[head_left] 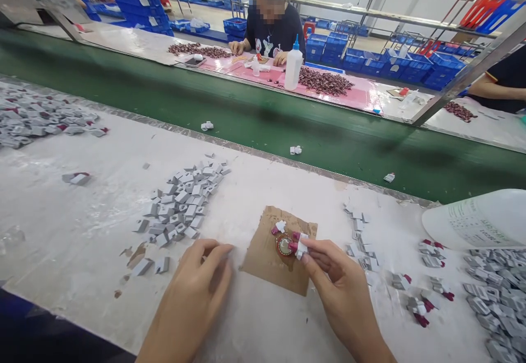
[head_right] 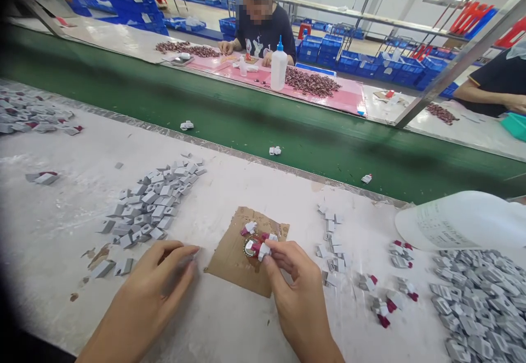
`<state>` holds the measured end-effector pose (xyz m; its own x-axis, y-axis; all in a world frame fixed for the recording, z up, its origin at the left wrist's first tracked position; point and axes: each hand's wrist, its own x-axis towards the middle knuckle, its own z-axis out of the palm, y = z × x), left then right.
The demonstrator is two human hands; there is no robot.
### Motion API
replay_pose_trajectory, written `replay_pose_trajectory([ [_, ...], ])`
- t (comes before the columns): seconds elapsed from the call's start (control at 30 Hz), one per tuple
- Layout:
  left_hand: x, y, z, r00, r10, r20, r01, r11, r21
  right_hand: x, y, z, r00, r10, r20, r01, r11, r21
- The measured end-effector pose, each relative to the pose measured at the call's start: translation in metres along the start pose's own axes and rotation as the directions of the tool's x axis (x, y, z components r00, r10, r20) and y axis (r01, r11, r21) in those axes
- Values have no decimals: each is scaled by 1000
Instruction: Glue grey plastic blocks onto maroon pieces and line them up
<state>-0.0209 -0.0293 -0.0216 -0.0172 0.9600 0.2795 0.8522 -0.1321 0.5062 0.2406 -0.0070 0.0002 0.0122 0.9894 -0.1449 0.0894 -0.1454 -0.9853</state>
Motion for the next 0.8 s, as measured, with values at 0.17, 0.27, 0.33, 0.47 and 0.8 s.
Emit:
replay_pose_trajectory([
  [0.17, 2, 2, 1, 1000, 12, 18, -10, 992, -125, -1, 9, 0, 998, 58, 16, -59, 996, 62],
  [0.27, 3, 3, 3, 999, -11, 30, 16, 984, -177, -2, 14, 2, 999, 32, 3, -32, 998, 54],
  [0.33, 4, 3, 4, 998, -58, 20, 60, 982, -181, -2, 16, 3, 1000, 5, -1, -5, 999, 41],
  [0.47, 4, 0, 4, 991, -123, 60, 133, 971, -199, -2, 16, 3, 1000, -14, 11, 14, 1000, 26],
  [0.8, 27, 43, 0, 932, -265, 247, 361, 732, -578, -2, 0, -4, 999, 48, -3, -47, 986, 159],
])
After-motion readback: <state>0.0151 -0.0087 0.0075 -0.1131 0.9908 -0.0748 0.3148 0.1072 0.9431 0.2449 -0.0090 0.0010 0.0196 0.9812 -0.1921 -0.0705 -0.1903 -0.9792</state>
